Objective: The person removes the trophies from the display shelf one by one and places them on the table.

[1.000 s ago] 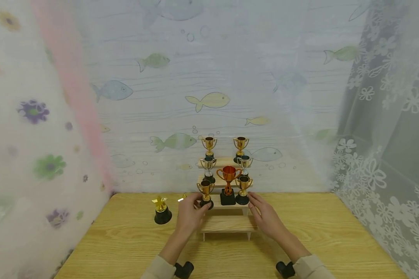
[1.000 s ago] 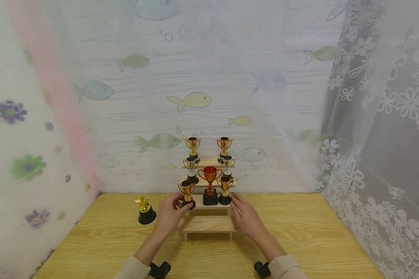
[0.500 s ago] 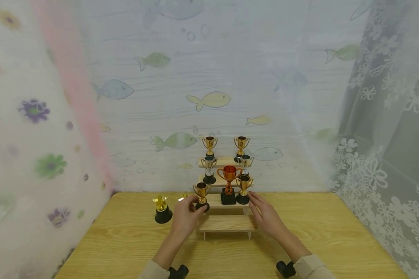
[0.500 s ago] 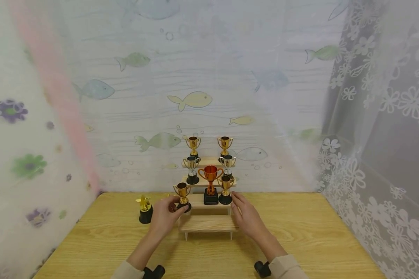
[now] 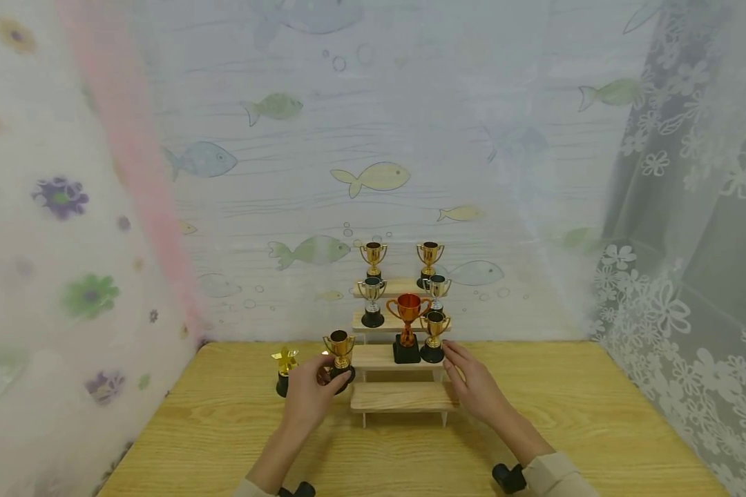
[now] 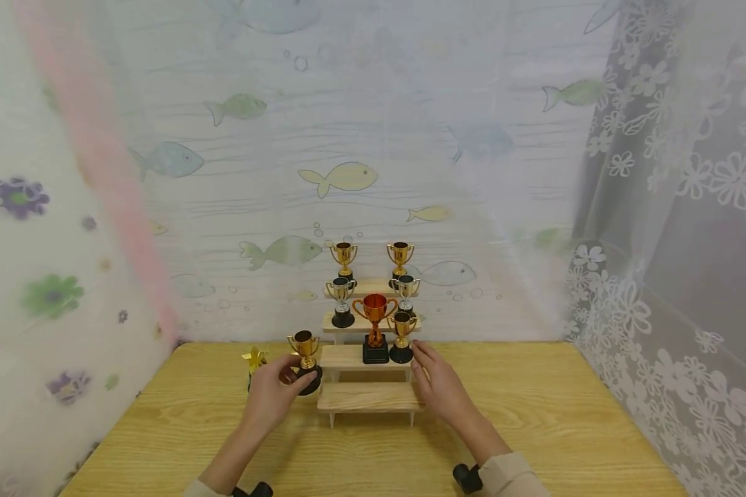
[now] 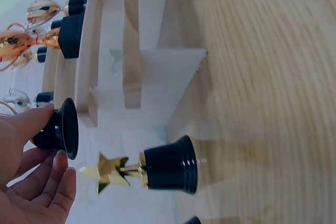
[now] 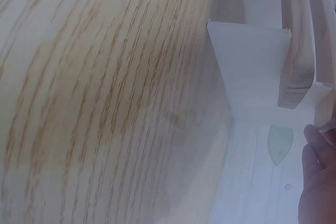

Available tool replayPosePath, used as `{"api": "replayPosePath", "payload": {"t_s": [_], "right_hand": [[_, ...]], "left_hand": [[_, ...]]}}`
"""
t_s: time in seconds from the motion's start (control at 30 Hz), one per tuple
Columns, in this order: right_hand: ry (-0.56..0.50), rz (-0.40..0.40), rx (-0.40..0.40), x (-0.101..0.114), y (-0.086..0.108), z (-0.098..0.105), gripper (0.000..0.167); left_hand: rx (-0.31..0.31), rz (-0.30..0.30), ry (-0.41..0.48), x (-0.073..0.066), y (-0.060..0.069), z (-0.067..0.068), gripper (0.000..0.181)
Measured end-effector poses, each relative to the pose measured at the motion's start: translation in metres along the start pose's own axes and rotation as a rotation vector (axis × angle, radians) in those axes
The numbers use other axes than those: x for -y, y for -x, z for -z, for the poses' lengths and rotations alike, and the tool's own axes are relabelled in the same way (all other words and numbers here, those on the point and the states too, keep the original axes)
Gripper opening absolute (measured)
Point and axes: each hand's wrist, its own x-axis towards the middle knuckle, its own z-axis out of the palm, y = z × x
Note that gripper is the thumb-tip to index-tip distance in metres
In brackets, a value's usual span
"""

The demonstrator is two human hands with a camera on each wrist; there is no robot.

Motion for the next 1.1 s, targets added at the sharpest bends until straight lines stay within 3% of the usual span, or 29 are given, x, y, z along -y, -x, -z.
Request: {"api": "replayPosePath", "payload": {"t_s": [0.17, 0.5, 0.7, 1.1], "right_hand": [[-0.002, 0.000, 0.002, 0.000, 0.000, 0.000, 0.043], [0.001, 0.000, 0.002, 0.001, -0.001, 0.001, 0.044], [-0.006, -0.011, 0.010, 0.002, 0.000, 0.001, 0.044], [-0.012, -0.010, 0.009, 0.002, 0.000, 0.001, 0.044]], "left_hand": [[-0.005, 0.019, 0.002, 0.012, 0.004, 0.009, 0.025], [0.010, 0.126, 0.012, 0.042, 0.009, 0.025, 0.029], [0.005, 0.151, 0.019, 0.055, 0.012, 0.028, 0.026], [0.024, 0.221, -0.045, 0.069, 0.012, 0.025, 0.028]]}}
